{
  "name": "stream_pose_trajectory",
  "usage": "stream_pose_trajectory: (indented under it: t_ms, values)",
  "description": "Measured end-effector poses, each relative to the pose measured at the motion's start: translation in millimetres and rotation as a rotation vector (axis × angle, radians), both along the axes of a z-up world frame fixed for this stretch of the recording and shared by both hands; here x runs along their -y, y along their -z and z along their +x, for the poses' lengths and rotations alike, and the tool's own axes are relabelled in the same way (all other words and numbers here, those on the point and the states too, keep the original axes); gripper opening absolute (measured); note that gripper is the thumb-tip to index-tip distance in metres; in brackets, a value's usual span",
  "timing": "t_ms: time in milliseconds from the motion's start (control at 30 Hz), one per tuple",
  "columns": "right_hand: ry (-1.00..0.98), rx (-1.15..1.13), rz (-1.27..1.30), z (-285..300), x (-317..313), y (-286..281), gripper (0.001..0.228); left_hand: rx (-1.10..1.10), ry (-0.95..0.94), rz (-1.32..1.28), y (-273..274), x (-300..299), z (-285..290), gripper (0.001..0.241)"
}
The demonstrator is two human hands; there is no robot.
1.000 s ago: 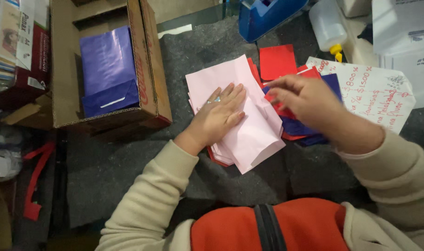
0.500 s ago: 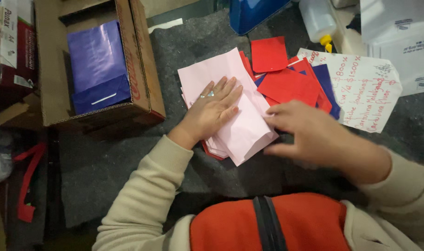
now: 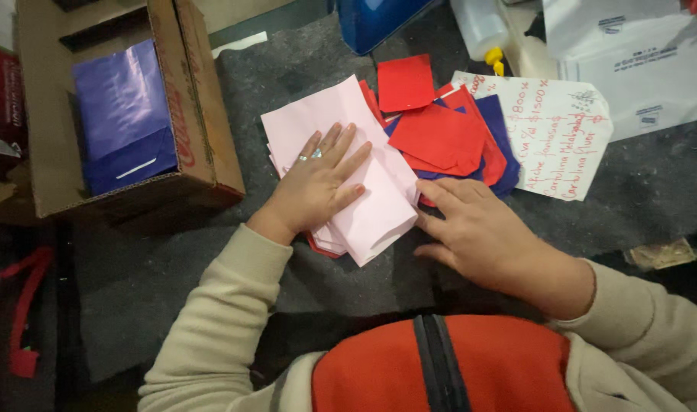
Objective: The person folds pink sheets of paper into small rectangular packets by hand. They fold the sides inward, then fold the bottom and top edges up to create a sealed packet, and place the finished items into a cardboard box.
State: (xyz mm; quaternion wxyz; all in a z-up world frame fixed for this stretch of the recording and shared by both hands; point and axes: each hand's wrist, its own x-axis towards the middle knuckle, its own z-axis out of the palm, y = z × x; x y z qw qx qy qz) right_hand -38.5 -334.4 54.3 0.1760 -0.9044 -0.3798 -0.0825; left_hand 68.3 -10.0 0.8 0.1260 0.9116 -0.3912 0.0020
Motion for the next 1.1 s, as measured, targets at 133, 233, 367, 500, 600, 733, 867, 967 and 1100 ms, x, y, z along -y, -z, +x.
stream_pose_trajectory:
  t_ms: [133,233,367,500,600,733,867,967,1100]
  values:
    - [-0.054,0.061,0.117,-15.8,20.0,-11.1,0.044,-0.003,-0.023,0.009,2.0,-0.5,-2.5,0.072]
    - [-0.100,0.065,0.201,-21.9,30.2,-12.4,0.029,-0.010,-0.020,0.023,1.3,0.1,-1.4,0.072]
    - [-0.178,0.051,0.200,-10.7,27.8,1.3,0.024,-0.028,-0.041,0.052,1.8,1.2,-1.7,0.071]
    - [-0.345,0.013,0.018,-4.3,25.7,12.5,0.041,-0.012,-0.029,0.054,1.1,0.8,-3.2,0.075]
    - [-0.425,0.021,0.063,-3.3,15.6,17.4,0.046,0.026,-0.015,0.066,-0.1,2.2,-5.0,0.094]
    - [-0.490,0.127,0.168,-1.1,6.0,5.1,0.036,0.032,-0.008,0.072,-2.1,1.8,-4.6,0.101]
    - [-0.367,0.221,0.271,1.7,-6.5,-13.4,0.038,0.034,0.009,0.051,1.5,-1.0,-4.2,0.102]
    - [-0.326,0.242,0.164,6.0,-28.5,-19.2,0.043,0.028,0.006,0.017,3.6,-2.5,-4.4,0.094]
    - [-0.320,0.274,0.023,6.4,-53.3,-9.9,0.040,0.014,-0.011,-0.007,8.6,-2.5,-3.3,0.083]
